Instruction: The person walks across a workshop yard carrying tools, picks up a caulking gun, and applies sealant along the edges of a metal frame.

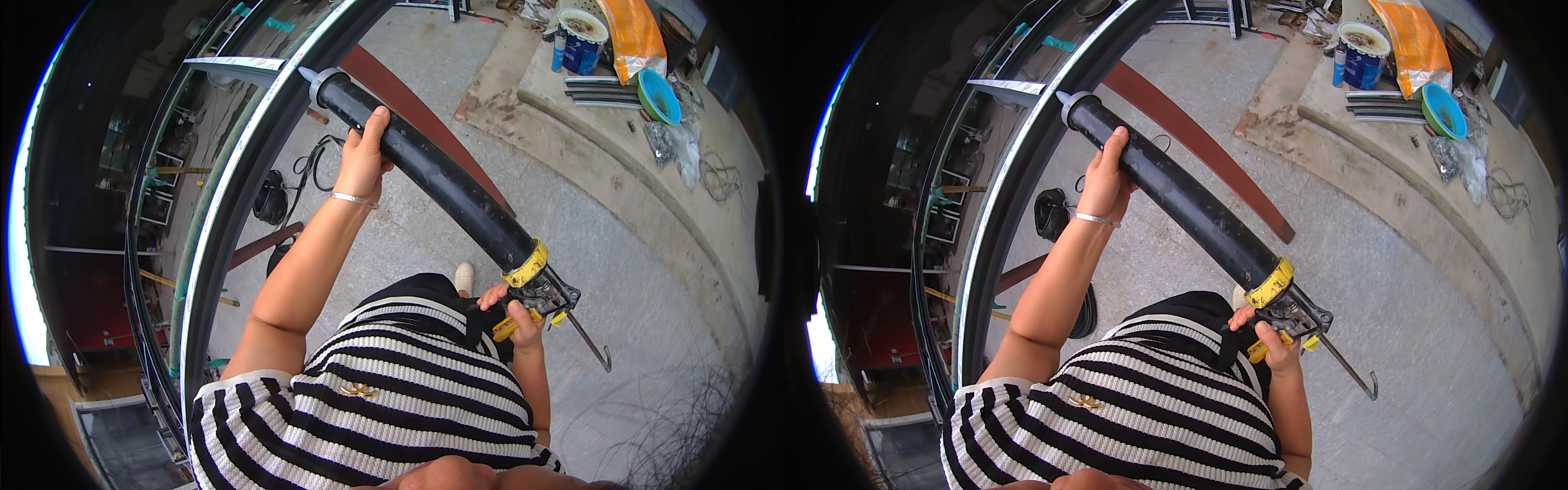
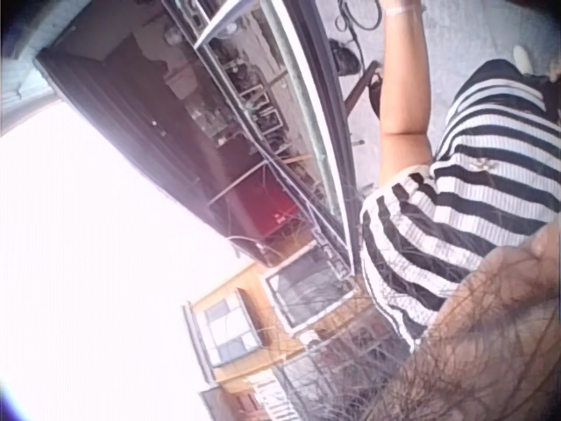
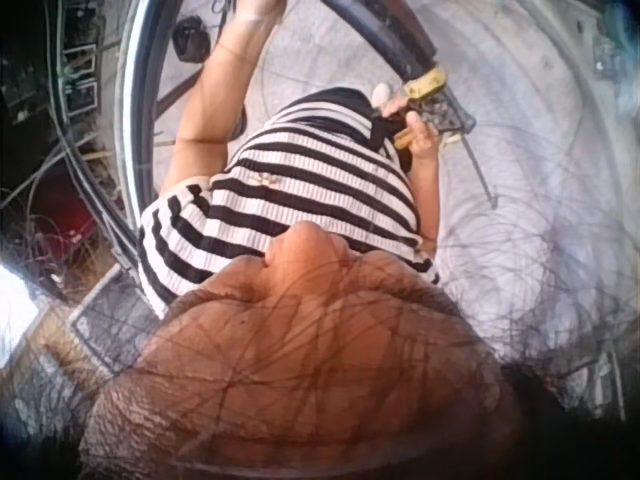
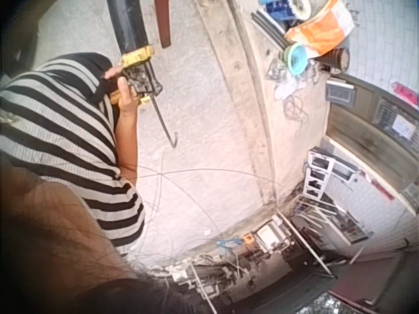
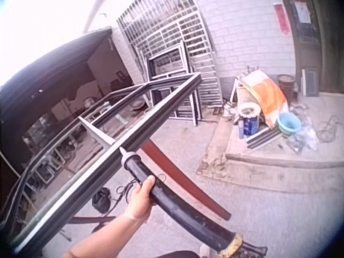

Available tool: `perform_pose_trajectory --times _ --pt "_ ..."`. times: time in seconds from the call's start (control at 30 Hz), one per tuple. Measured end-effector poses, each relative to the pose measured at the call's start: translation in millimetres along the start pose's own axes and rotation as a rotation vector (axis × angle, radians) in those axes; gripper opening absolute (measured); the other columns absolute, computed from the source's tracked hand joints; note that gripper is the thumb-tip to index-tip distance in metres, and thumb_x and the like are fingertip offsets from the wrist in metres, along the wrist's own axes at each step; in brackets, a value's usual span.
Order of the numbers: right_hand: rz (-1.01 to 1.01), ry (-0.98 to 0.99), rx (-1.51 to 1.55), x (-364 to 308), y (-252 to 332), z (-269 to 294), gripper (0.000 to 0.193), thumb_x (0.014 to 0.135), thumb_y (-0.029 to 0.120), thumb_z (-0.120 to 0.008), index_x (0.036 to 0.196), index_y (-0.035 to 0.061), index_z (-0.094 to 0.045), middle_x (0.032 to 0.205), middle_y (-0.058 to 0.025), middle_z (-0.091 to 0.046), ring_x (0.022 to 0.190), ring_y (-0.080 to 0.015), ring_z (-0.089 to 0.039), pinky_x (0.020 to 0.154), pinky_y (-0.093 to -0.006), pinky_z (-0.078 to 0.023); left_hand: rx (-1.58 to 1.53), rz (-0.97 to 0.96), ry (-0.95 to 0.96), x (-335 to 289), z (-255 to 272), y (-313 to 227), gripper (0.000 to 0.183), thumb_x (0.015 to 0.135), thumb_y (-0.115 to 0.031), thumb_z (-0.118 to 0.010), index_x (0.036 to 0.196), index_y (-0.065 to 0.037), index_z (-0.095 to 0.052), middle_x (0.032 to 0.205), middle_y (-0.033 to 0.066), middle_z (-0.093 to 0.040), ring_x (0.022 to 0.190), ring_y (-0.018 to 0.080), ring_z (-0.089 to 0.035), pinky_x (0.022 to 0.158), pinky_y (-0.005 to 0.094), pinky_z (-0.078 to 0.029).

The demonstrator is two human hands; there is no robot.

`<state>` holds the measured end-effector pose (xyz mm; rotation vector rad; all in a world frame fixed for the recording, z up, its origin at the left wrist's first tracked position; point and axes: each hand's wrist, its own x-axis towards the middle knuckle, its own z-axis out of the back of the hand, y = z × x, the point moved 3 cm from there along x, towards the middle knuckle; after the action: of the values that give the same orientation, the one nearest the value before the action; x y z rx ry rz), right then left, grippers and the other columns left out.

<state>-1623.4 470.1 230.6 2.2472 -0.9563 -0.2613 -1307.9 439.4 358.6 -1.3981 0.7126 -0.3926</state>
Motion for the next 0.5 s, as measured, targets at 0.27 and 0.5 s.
perform_pose_trajectory --times 0.27,0.5 --pt "-0.023 -0.019 0.011 -6.7 -7.0 -1.2 0.025 0.090 0.020 -0.054 0.103 -0.0013 -0.052 0.090 -0.0154 -0.058 0.085 -0.0271 -0.059 0.084 -0.0432 -0.047 -0.030 -0.012 0.010 -8.4 5.4 4.9 0.043 0.089 -0.047 -0.064 0.099 -0.007 -0.053 0.078 0.0003 -0.057 0.062 0.0090 -0.050 0.054 0.0247 -0.038" --pt "-0.001 -0.042 -0.009 -8.4 -8.3 -1.6 0.024 0.089 0.019 -0.054 0.102 -0.0018 -0.053 0.089 -0.0155 -0.058 0.084 -0.0270 -0.059 0.083 -0.0433 -0.048 -0.011 -0.021 0.011 -6.8 4.5 6.6 0.045 0.089 -0.048 -0.065 0.100 -0.006 -0.053 0.078 0.0006 -0.057 0.063 0.0088 -0.050 0.054 0.0245 -0.038"
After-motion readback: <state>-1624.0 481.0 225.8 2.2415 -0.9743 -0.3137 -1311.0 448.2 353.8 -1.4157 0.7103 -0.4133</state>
